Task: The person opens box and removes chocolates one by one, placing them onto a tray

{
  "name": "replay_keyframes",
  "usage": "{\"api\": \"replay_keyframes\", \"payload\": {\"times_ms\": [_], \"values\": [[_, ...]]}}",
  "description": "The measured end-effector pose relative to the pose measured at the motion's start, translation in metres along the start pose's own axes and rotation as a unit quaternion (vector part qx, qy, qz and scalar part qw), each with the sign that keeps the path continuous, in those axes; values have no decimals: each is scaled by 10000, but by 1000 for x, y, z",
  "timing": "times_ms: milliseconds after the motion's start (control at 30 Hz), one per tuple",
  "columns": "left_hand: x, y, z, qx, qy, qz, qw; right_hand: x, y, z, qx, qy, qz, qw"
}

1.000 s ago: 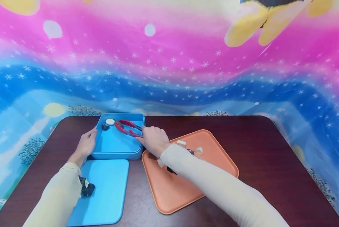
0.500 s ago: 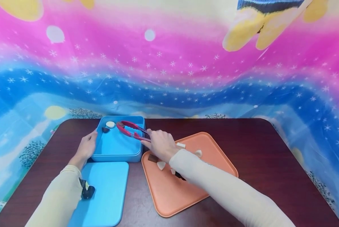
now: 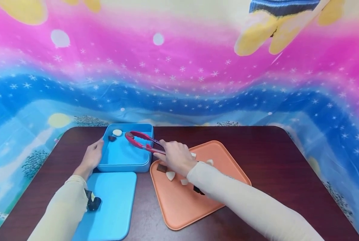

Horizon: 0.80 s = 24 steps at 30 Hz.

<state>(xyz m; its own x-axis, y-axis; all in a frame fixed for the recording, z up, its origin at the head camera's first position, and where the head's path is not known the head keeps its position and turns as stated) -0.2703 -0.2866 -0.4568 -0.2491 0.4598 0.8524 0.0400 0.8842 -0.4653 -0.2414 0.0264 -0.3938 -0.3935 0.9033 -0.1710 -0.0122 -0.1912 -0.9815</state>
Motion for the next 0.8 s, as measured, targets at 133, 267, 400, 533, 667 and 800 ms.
{"api": "replay_keyframes", "payload": {"times_ms": [133,267,400,533,667,800], "values": [[0,2,-1,-15,6,-27,10000,6,0,-7,33,107,91,9999],[1,2,-3,12,5,-30,10000,10,-2,-13,157,83,139,9997],[2,2,-4,31,-36,-11,10000,15,-3,-18,132,98,312,9994],[3,2,-3,29,-56,-25,10000,19,-4,-21,110,213,525,9983],[4,1,-2,57,-17,-14,10000,22,-8,-24,228,185,463,9985],[4,1,-1,65,-39,-17,10000,23,-13,-28,286,54,443,9986]]}}
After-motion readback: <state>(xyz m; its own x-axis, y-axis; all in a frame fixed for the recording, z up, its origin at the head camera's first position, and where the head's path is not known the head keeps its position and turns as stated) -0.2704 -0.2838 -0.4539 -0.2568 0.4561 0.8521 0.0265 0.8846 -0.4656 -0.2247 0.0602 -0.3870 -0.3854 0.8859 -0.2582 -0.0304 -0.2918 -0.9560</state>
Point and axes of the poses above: each hand's wrist, its own z-axis towards the middle knuckle, its own y-axis out of the palm, x = y × z, the point moved 3 cm from there along z, towards the middle knuckle, and after that the axes turned 6 degrees about -z, right-handed, at the moved point
